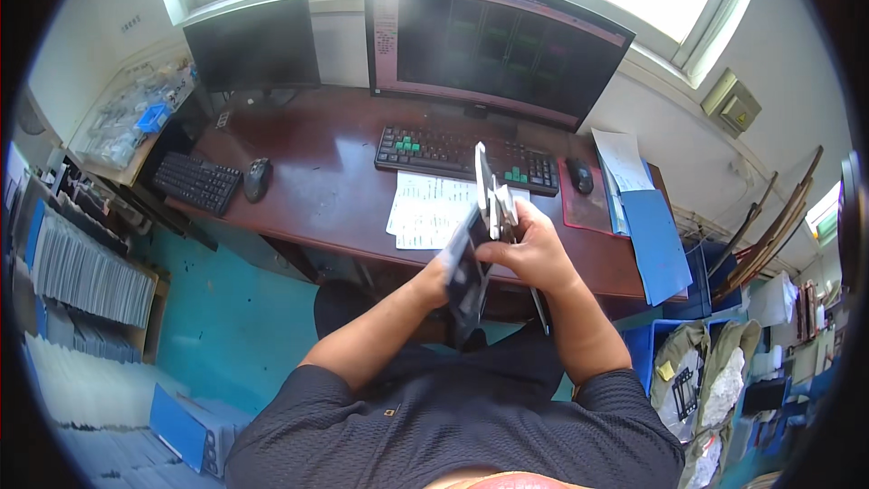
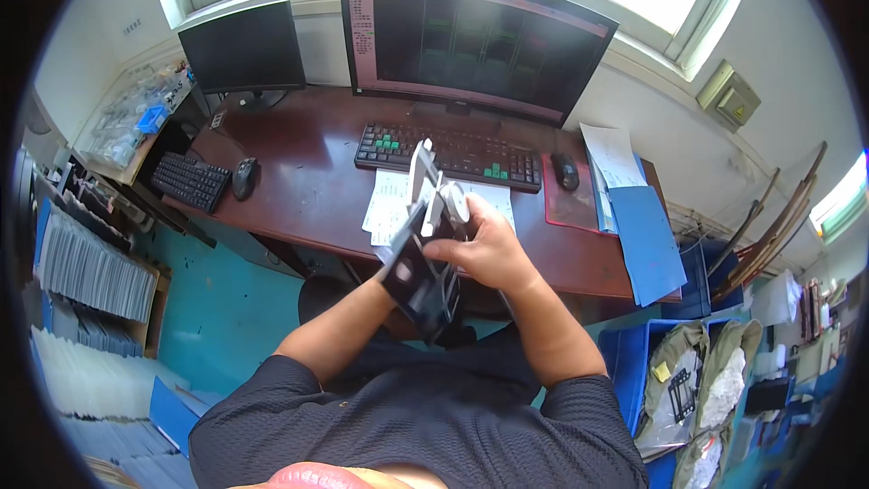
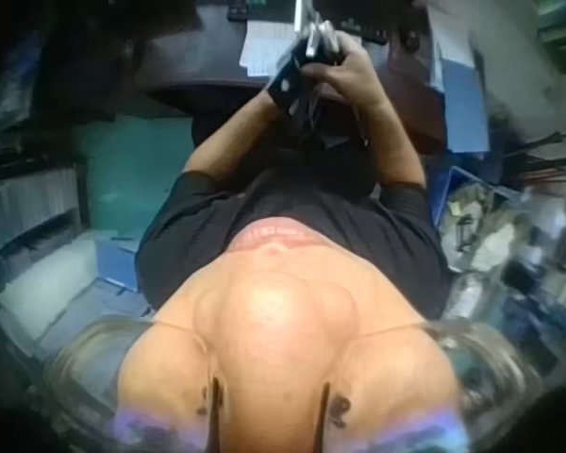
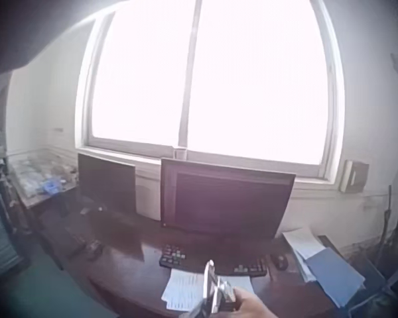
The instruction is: The person picks up a sheet of plastic panels and a dial caliper, then sits at a desk. They use the caliper to measure the width of the panels and the diameter of the circular cutouts, repeating these measurements across the sheet.
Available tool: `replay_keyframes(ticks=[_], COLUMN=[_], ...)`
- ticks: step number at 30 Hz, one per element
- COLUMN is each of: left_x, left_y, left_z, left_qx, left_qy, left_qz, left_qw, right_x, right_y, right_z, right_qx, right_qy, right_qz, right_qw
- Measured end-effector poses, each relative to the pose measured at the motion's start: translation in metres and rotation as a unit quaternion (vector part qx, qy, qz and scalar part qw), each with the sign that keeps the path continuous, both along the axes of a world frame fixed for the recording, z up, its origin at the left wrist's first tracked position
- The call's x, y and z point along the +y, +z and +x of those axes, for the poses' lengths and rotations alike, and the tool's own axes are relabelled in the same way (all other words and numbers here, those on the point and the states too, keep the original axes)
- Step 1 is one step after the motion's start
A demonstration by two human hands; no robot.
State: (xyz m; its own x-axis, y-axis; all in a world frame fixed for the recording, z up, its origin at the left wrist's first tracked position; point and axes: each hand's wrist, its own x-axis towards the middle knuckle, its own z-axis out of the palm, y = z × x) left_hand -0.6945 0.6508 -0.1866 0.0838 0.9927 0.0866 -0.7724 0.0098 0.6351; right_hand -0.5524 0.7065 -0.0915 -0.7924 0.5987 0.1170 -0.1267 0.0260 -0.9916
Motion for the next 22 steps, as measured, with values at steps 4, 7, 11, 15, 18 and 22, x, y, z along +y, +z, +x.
replay_keyframes(ticks=[4, 7, 11, 15, 18, 22], left_x=[-0.011, -0.033, -0.035, -0.031, -0.032, -0.036], left_y=[0.011, 0.030, 0.013, 0.010, 0.020, 0.021], left_z=[0.003, 0.004, -0.014, -0.009, -0.012, -0.016], left_qx=[0.114, -0.105, 0.118, 0.111, 0.101, 0.082], left_qy=[0.019, -0.062, -0.022, 0.142, 0.102, 0.048], left_qz=[0.071, 0.128, 0.158, 0.049, 0.063, 0.041], left_qw=[0.991, 0.984, 0.980, 0.982, 0.988, 0.995], right_x=[0.001, 0.000, 0.001, -0.004, 0.000, 0.008], right_y=[0.003, 0.006, 0.008, 0.014, 0.006, -0.008], right_z=[-0.002, 0.005, 0.008, 0.011, 0.012, 0.014], right_qx=[0.018, -0.028, -0.034, -0.070, -0.074, 0.017], right_qy=[-0.118, -0.209, -0.276, -0.301, -0.314, -0.215], right_qz=[0.052, 0.126, 0.199, 0.236, 0.237, 0.131], right_qw=[0.991, 0.969, 0.940, 0.921, 0.917, 0.968])
